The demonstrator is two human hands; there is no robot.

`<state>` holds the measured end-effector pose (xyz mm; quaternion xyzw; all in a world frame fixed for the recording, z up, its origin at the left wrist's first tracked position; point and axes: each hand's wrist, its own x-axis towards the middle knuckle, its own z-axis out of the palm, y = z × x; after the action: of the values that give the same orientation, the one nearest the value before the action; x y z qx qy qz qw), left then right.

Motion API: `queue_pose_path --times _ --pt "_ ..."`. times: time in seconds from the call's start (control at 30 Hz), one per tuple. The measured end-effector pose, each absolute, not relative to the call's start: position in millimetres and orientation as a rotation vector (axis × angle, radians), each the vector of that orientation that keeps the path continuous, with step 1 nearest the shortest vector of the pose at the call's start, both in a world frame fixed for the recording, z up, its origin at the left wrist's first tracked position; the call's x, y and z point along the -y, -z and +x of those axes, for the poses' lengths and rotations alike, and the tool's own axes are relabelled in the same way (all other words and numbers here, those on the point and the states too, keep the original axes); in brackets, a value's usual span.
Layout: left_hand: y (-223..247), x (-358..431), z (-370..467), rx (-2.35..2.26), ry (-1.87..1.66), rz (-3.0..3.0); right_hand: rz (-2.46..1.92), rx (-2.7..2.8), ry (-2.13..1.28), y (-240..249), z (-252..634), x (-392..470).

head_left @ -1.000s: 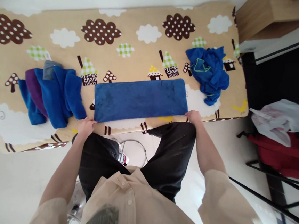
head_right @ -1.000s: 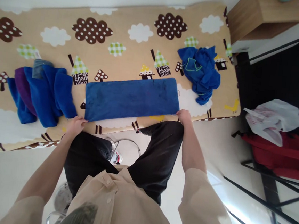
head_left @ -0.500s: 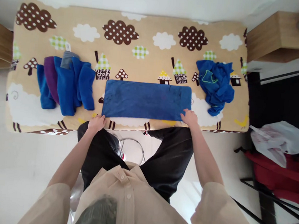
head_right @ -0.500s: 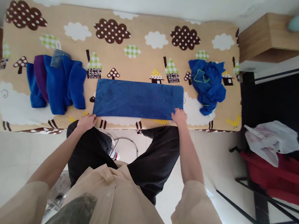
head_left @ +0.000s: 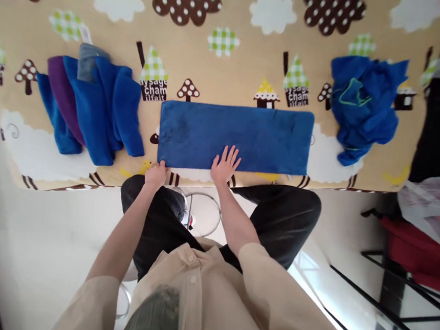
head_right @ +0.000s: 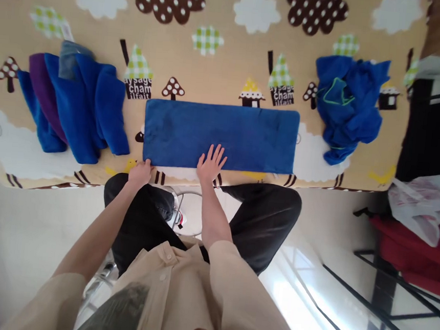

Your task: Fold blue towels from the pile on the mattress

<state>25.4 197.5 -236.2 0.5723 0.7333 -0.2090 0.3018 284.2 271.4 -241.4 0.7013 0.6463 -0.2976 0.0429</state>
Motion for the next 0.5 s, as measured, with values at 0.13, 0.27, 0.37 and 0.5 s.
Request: queue_pose_path --times 0.13,0.27,0.37,0.5 --pt "240 -203 23 -1.944 0.598 1.547 2.14 -1.963 0.959 260 292 -274" --pt "231 -206 21 -1.878 0.695 1.537 2.054 -1.944 1.052 267 298 -279" --pt "218 -215 34 -1.778 0.628 1.594 1.968 -1.935 1.075 273 298 -279" --pt "213 -257 68 -1.719 0.053 1.837 2.304 -1.968 0.749 288 288 -270"
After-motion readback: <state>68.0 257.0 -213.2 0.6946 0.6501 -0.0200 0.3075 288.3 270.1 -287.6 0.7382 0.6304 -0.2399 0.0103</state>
